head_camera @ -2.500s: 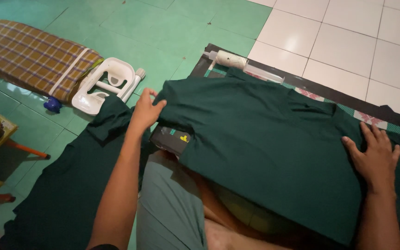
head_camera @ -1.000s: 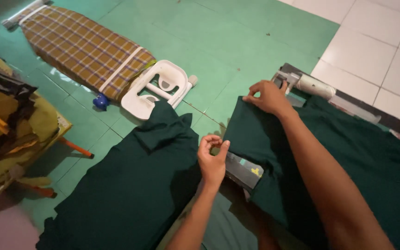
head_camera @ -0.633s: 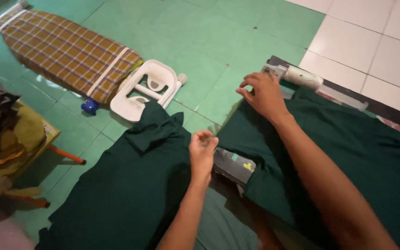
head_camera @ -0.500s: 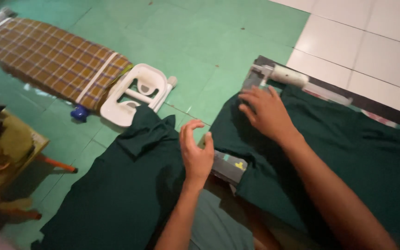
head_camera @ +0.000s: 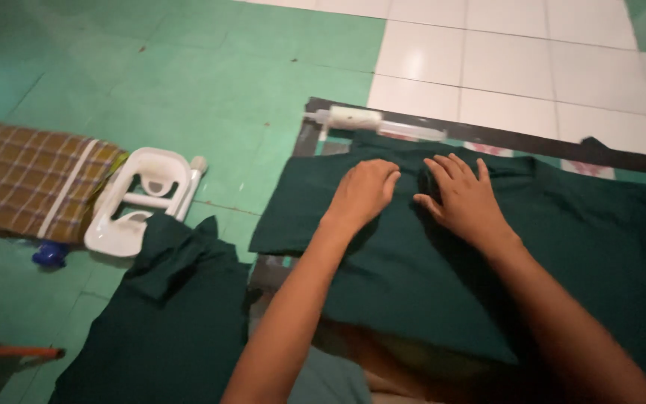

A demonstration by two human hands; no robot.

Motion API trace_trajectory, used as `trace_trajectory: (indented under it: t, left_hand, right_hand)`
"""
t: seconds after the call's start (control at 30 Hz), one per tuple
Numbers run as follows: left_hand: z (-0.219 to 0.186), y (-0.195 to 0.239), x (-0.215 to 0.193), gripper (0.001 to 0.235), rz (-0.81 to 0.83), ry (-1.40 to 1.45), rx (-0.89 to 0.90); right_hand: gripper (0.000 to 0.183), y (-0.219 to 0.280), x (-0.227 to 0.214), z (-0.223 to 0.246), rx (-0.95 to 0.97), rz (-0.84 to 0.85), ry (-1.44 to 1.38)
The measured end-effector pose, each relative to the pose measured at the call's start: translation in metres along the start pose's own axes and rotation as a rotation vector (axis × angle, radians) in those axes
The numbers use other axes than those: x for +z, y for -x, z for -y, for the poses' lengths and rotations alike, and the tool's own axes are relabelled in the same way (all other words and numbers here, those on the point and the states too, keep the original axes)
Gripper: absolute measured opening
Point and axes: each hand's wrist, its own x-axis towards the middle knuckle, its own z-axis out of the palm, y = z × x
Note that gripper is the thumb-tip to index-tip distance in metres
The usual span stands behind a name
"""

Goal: The person smooths a dark green shirt on a flat surface, then uses a syringe-like tool to apply a substance to the collar area. They then use scissors to cut a piece of clear tape and apply it to the collar.

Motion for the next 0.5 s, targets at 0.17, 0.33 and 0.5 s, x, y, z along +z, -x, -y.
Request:
trace_trajectory:
  t: [0.17,0.33,0.5]
  left_hand:
    - [-0.028,-0.013,0.049,0.054,0.019,-0.498,0.042]
    - [-0.070,-0.001,0.014,0.086,0.220,-0.409,-0.059]
    - [-0.070,-0.008,0.018,0.107,0.263,-0.455,-0.106]
  right_hand:
    - [0.054,0.026,-0.012,-0.077,-0.019,-0.023,-0.003]
    - [0.032,0.061,0.002,-0.109,-0.001,-0.194,-0.174]
    - [0.075,0.065,-0.002,-0.106,0.039,0.016,-0.262]
